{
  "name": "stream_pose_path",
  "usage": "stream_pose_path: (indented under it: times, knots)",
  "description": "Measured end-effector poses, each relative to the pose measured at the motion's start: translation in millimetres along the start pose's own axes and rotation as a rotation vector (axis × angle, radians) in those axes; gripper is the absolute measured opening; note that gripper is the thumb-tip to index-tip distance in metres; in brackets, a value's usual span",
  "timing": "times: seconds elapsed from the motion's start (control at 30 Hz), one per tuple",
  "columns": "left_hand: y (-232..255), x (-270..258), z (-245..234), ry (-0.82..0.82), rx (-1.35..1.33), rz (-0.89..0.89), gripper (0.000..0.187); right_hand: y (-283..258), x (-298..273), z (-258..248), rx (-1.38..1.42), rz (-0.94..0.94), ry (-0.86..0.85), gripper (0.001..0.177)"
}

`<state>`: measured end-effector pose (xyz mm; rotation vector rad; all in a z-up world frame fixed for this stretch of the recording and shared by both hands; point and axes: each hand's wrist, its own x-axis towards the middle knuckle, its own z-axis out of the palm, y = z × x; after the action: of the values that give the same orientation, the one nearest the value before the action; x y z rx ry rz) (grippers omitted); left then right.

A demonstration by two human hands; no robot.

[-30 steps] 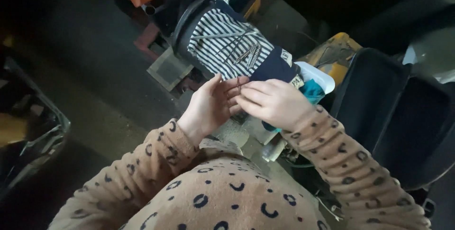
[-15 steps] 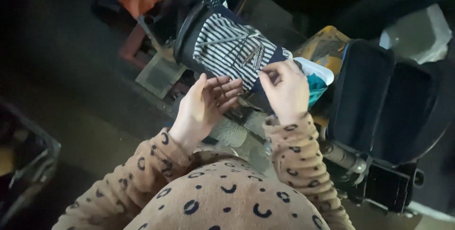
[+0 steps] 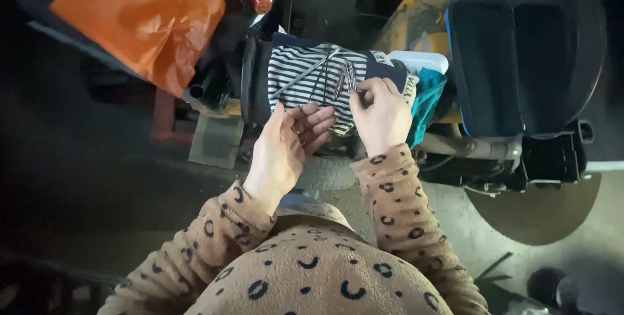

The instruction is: The person cleans a small tool case using a cloth, then picks up and examines several metal pins by hand.

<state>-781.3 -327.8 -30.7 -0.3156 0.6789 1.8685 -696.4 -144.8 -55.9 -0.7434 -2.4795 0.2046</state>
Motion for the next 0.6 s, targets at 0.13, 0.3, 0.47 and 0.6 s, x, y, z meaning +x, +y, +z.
stream_pose_path:
  times: [0.13, 0.3, 0.47, 0.6]
  knots:
    - [-2, 12, -4, -0.035, -0.036, -0.014, 0.073, -1, 3, 3, 0.023, 0.115, -0.048, 0.007]
    - [-1, 22, -3, -0.138, -0.089, 0.035, 0.079, -6, 7, -7, 0.097, 0.319, -0.15, 0.008]
    - [-3, 19, 2, -0.175, -0.146, 0.034, 0.082, -38, -10, -34, 0.373, 0.179, -0.046, 0.004]
    - [-8, 17, 2, -0.174, -0.128, 0.038, 0.082, -55, -24, -30, 0.417, 0.025, -0.016, 0.012]
